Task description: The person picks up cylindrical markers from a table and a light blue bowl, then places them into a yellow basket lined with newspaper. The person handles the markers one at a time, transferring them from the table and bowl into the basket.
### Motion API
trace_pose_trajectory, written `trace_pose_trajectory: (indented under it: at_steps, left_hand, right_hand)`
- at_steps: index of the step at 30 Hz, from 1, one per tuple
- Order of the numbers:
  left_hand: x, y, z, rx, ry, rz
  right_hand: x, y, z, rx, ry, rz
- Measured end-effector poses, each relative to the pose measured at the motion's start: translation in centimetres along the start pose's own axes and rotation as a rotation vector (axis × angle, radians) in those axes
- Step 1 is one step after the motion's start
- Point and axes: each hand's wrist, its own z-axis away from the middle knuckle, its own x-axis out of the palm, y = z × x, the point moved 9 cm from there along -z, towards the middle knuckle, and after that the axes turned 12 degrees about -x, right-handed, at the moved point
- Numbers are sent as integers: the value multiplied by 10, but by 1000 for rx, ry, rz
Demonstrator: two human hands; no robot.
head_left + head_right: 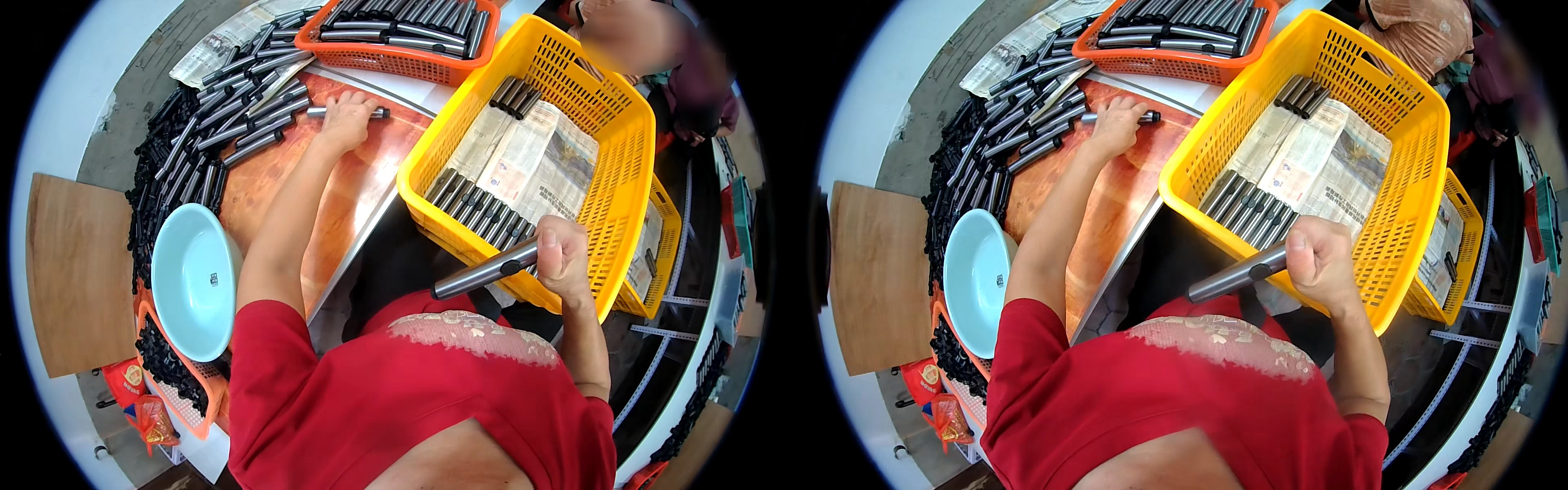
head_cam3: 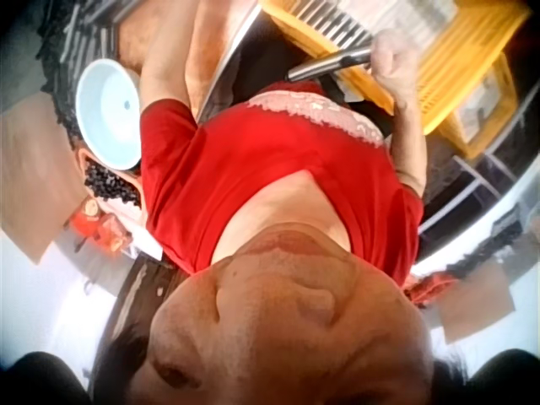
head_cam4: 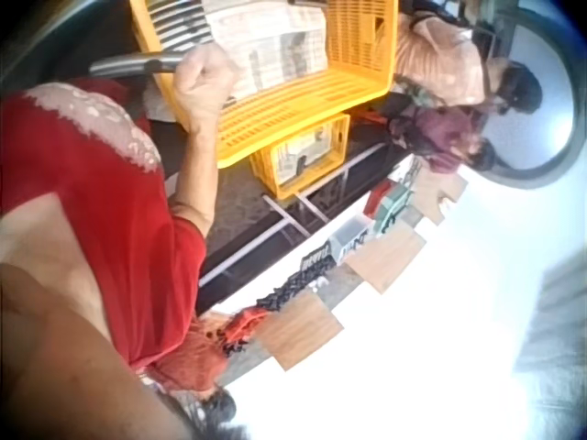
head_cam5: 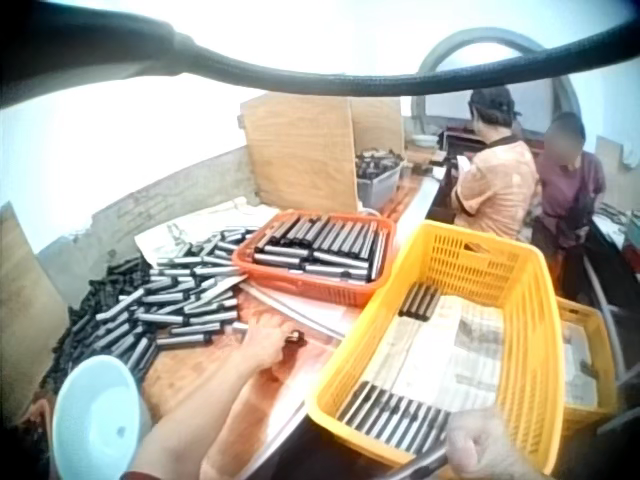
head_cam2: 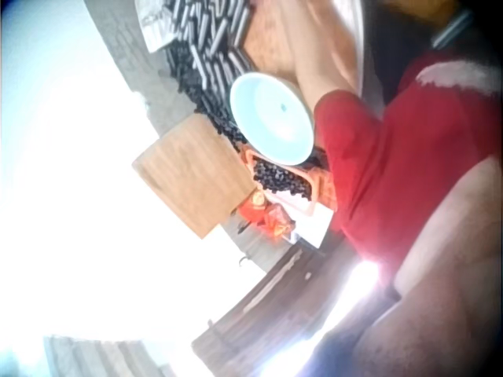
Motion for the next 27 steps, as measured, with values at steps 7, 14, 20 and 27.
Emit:
trace_pose_trajectory:
  at_steps: [7,14,20,27]
  left_hand:
    - [3,17,-31,143,22,-32]
    - [-5,5,-35,123,317,141]
    - [-48,49,74,-86,96,1179]
    - [-49,125,192,-50,-752,1962]
  right_hand:
    - [9,0,-3,-6,-27,20]
    - [19,0,-9,5,-54,80]
    - [-1,-12,-32,-103,13,234]
    - [12,-50,-67,-383,12,225]
